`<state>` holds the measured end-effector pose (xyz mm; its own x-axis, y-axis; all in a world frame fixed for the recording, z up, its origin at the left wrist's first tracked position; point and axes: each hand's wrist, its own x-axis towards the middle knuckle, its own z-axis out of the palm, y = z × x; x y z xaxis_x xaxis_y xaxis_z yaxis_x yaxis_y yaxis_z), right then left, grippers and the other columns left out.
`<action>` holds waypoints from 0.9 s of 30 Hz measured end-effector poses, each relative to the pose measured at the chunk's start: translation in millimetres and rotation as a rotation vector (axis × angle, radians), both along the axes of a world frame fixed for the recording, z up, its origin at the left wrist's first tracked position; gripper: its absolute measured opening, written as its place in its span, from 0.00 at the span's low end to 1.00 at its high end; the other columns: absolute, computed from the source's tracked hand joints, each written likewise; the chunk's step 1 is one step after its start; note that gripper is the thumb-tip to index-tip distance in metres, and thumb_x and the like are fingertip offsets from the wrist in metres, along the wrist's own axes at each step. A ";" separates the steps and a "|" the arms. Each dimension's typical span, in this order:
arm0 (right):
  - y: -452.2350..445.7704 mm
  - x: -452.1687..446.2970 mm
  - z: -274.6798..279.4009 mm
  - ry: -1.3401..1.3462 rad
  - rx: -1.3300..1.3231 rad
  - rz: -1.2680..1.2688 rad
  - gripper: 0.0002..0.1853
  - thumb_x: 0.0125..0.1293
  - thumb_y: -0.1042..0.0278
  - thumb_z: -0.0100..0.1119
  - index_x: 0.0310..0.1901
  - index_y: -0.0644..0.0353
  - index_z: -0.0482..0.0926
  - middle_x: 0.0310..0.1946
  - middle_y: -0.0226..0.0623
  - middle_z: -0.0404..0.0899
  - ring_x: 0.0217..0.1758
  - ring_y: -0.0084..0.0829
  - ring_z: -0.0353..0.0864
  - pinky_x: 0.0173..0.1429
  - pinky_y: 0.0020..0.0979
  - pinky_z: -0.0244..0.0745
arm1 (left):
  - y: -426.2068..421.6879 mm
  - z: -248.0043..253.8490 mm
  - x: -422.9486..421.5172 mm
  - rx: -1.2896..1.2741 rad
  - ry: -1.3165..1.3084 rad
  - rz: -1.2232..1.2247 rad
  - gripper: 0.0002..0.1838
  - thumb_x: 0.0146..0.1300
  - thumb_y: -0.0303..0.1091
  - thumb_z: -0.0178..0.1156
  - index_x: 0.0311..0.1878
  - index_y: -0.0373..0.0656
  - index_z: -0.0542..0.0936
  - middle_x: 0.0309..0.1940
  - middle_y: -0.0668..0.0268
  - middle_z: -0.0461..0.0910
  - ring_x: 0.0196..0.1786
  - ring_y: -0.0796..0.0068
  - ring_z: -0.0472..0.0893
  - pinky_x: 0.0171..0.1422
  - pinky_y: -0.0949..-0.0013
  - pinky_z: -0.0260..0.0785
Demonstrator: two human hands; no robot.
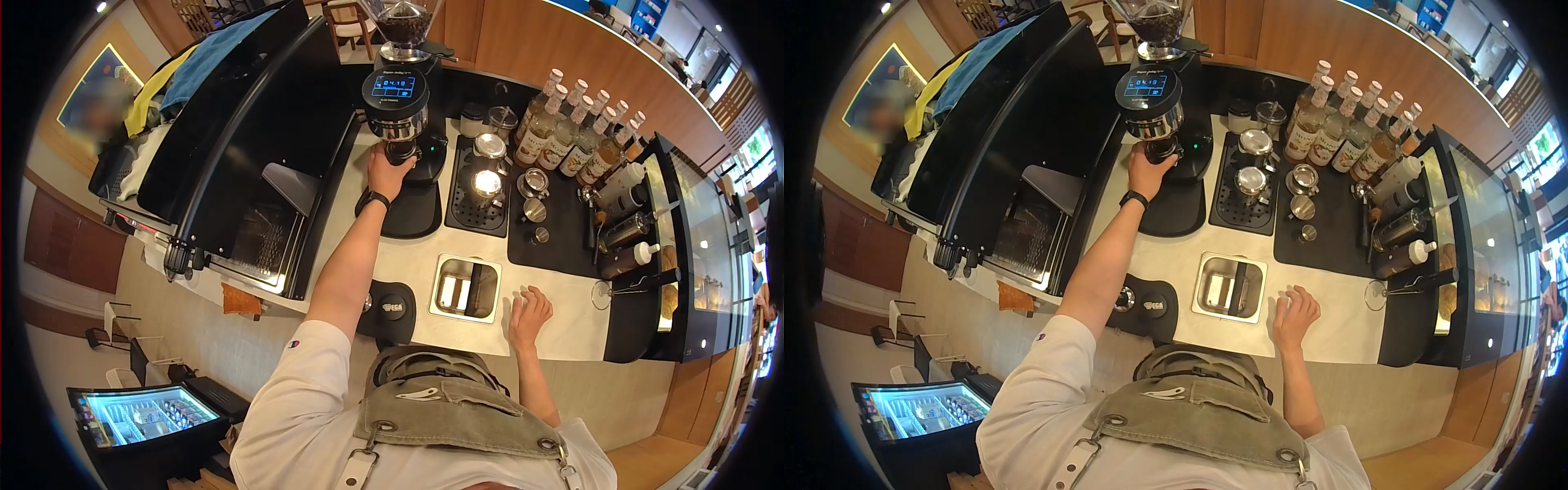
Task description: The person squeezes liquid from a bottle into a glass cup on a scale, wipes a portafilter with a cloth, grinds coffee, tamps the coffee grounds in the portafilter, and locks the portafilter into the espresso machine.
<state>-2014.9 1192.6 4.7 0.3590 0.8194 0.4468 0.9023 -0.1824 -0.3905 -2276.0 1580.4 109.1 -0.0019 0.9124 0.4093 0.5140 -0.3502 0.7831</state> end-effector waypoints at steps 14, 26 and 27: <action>17.8 -6.1 6.4 0.046 -0.111 -0.032 0.17 0.75 0.62 0.58 0.60 0.60 0.77 0.66 0.44 0.73 0.71 0.47 0.65 0.76 0.50 0.52 | 2.8 -4.9 -1.4 0.022 -0.006 -0.010 0.35 0.54 0.40 0.80 0.60 0.35 0.76 0.58 0.50 0.80 0.62 0.49 0.80 0.67 0.52 0.73; 24.5 -8.6 9.0 0.002 0.054 -0.076 0.15 0.75 0.65 0.58 0.59 0.60 0.77 0.65 0.42 0.75 0.72 0.46 0.66 0.76 0.50 0.53 | 5.9 -6.2 -4.3 -0.019 0.009 -0.027 0.34 0.55 0.43 0.79 0.61 0.36 0.76 0.58 0.51 0.80 0.63 0.48 0.79 0.68 0.51 0.72; 23.6 -8.6 10.0 0.000 0.071 -0.081 0.15 0.75 0.65 0.58 0.59 0.60 0.77 0.64 0.41 0.75 0.71 0.46 0.66 0.76 0.50 0.53 | 5.6 -6.7 -5.1 -0.015 0.006 -0.030 0.34 0.55 0.42 0.79 0.60 0.37 0.76 0.58 0.51 0.79 0.63 0.47 0.79 0.68 0.50 0.72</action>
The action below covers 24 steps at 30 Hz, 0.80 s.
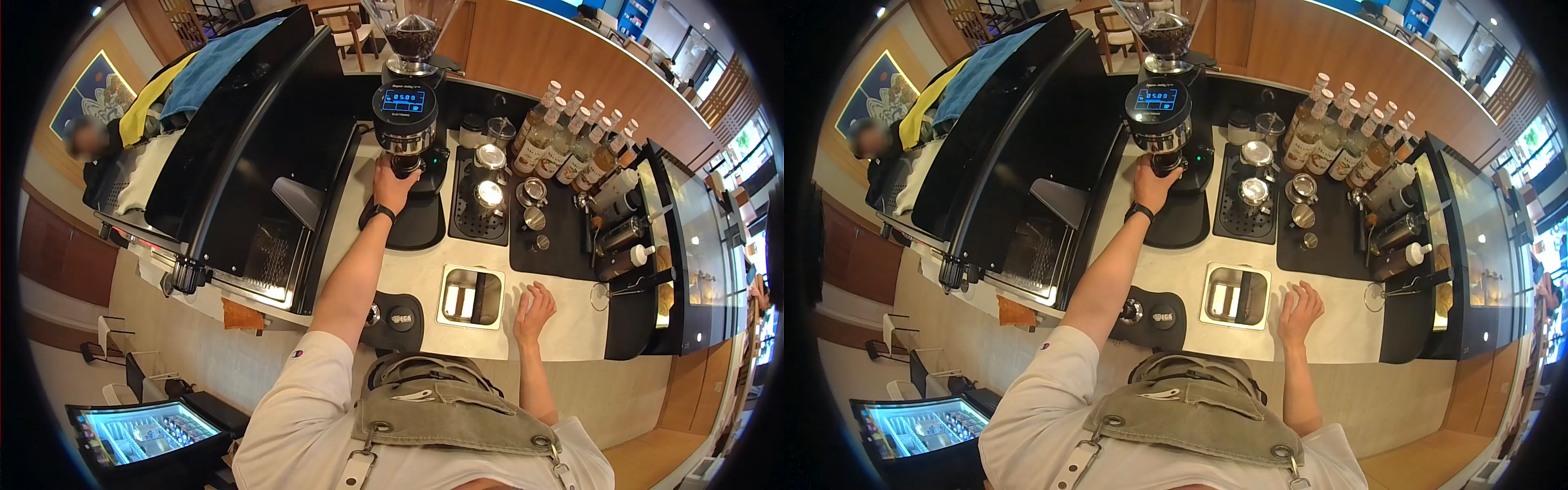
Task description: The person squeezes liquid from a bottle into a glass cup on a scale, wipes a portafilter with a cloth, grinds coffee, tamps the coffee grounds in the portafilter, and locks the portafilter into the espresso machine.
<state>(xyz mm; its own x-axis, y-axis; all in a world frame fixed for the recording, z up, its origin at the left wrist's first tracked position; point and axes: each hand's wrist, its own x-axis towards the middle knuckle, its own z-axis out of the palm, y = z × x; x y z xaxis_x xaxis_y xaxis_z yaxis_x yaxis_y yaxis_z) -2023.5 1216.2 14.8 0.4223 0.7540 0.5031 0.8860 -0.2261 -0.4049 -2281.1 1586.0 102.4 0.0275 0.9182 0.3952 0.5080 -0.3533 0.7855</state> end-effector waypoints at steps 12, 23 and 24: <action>1.6 0.2 -14.8 0.198 -0.095 -0.028 0.18 0.77 0.63 0.58 0.60 0.64 0.76 0.58 0.46 0.79 0.64 0.48 0.74 0.71 0.46 0.62 | -2.5 4.6 0.0 0.006 0.008 -0.004 0.36 0.55 0.43 0.79 0.62 0.36 0.75 0.59 0.50 0.80 0.63 0.48 0.79 0.68 0.50 0.73; -12.9 -18.2 1.7 0.019 -0.295 -0.095 0.21 0.76 0.58 0.58 0.63 0.61 0.75 0.71 0.48 0.69 0.75 0.50 0.64 0.77 0.52 0.54 | -0.1 -0.8 0.3 0.032 0.002 -0.008 0.35 0.55 0.43 0.79 0.61 0.36 0.75 0.58 0.50 0.80 0.63 0.48 0.79 0.68 0.50 0.73; -11.6 -17.9 4.6 0.030 -0.305 -0.098 0.21 0.76 0.57 0.57 0.63 0.61 0.75 0.71 0.48 0.69 0.75 0.50 0.64 0.77 0.53 0.53 | -0.3 0.5 0.7 0.031 -0.004 -0.005 0.35 0.55 0.43 0.79 0.61 0.36 0.75 0.58 0.50 0.80 0.63 0.48 0.79 0.68 0.50 0.73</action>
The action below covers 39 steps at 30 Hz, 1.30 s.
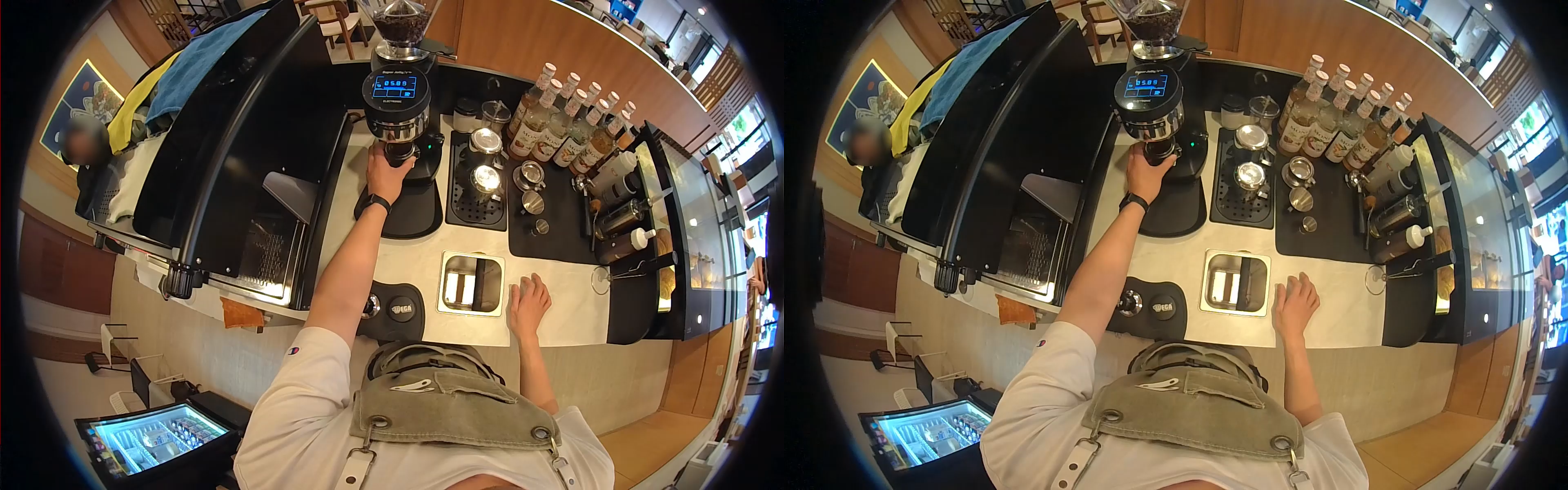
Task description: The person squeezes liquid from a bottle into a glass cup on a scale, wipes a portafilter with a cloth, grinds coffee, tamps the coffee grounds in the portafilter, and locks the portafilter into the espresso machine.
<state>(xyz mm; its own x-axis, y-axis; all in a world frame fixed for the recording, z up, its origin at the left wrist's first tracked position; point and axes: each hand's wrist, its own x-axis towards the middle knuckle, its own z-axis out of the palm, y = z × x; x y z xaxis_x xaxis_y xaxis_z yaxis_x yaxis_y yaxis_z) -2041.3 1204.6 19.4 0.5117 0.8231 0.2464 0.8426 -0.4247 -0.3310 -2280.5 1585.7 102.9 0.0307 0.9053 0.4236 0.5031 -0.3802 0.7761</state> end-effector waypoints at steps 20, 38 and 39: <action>-3.7 19.6 -22.6 -0.028 0.252 0.009 0.18 0.76 0.61 0.56 0.62 0.60 0.74 0.66 0.42 0.73 0.71 0.44 0.66 0.76 0.52 0.49 | -4.0 7.5 1.5 -0.026 0.012 0.002 0.36 0.55 0.43 0.79 0.62 0.35 0.75 0.58 0.50 0.78 0.62 0.47 0.79 0.68 0.50 0.73; 2.3 11.9 -12.4 -0.043 0.271 -0.018 0.18 0.78 0.61 0.55 0.62 0.60 0.75 0.67 0.43 0.74 0.72 0.44 0.67 0.76 0.52 0.52 | 1.6 6.3 -0.9 -0.016 -0.004 -0.026 0.35 0.54 0.41 0.80 0.60 0.35 0.77 0.58 0.50 0.79 0.63 0.50 0.79 0.69 0.52 0.72; 1.7 12.3 -14.3 -0.041 0.268 -0.019 0.18 0.78 0.61 0.55 0.62 0.60 0.75 0.67 0.42 0.74 0.72 0.44 0.67 0.76 0.51 0.52 | 0.8 6.1 -0.1 -0.005 -0.001 -0.023 0.35 0.54 0.41 0.80 0.61 0.35 0.77 0.58 0.50 0.79 0.64 0.50 0.79 0.69 0.53 0.72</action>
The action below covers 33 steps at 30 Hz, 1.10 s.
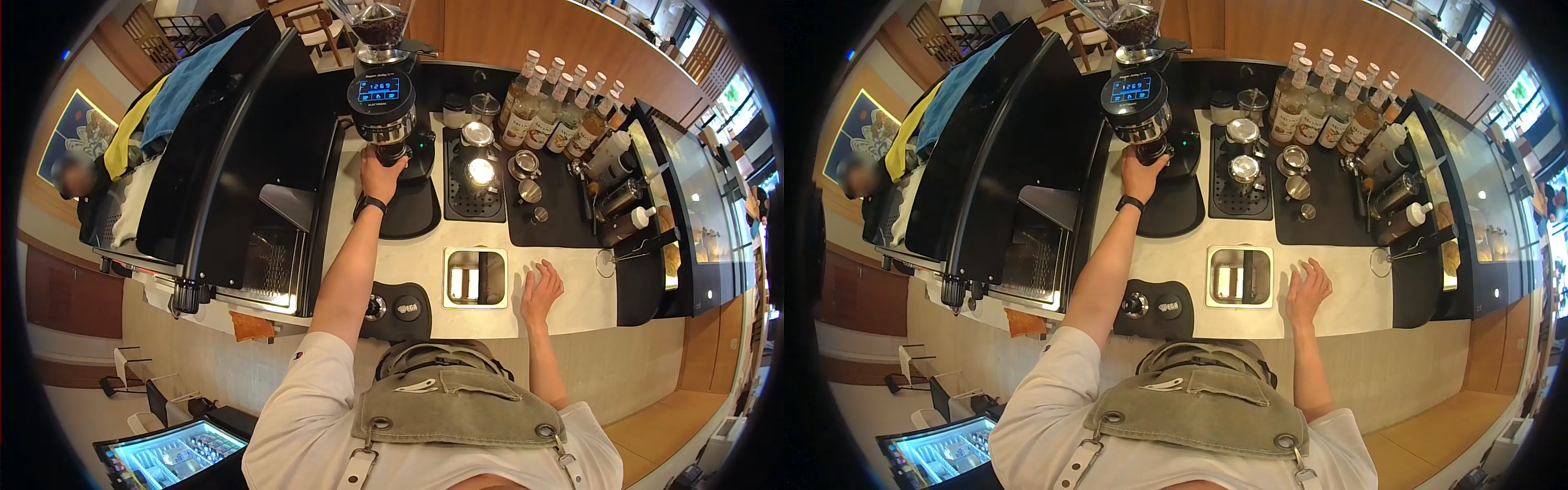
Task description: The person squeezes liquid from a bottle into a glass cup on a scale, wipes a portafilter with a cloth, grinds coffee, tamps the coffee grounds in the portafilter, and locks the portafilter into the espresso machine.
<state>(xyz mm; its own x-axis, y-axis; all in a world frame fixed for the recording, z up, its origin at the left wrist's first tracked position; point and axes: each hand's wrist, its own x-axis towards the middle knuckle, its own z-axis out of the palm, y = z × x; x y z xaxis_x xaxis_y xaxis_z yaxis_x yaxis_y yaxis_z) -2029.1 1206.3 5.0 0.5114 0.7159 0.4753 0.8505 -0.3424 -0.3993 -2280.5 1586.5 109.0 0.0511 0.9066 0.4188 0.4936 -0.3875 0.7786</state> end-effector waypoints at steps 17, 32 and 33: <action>-0.5 2.6 -10.7 0.115 0.007 -0.018 0.15 0.76 0.63 0.58 0.59 0.60 0.77 0.64 0.42 0.76 0.71 0.43 0.69 0.76 0.49 0.52 | -16.9 -5.7 3.3 -0.013 0.027 0.100 0.35 0.54 0.41 0.80 0.60 0.34 0.75 0.57 0.50 0.78 0.60 0.49 0.80 0.68 0.51 0.72; -36.9 -41.6 29.7 0.976 0.072 0.297 0.38 0.63 0.69 0.75 0.73 0.65 0.68 0.64 0.46 0.80 0.68 0.38 0.80 0.72 0.39 0.73 | -327.2 -45.8 90.0 -0.669 -0.382 -0.726 0.37 0.58 0.35 0.78 0.67 0.39 0.71 0.59 0.58 0.73 0.60 0.67 0.80 0.55 0.64 0.81; -49.4 -35.1 32.4 0.930 0.098 0.300 0.36 0.65 0.71 0.73 0.72 0.65 0.68 0.64 0.44 0.79 0.66 0.36 0.80 0.71 0.38 0.74 | -331.8 -37.4 86.2 -0.636 -0.270 -0.800 0.41 0.58 0.39 0.79 0.71 0.39 0.69 0.61 0.55 0.73 0.63 0.63 0.78 0.60 0.62 0.79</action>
<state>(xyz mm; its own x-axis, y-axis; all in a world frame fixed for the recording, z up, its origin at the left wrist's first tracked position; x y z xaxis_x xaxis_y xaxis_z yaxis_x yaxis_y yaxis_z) -2064.1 1156.9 37.4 0.5157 0.8559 0.0394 0.2286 -0.0931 -0.9691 -2194.3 1254.7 71.5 0.7068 0.7065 -0.0354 0.0551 -0.0052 0.9985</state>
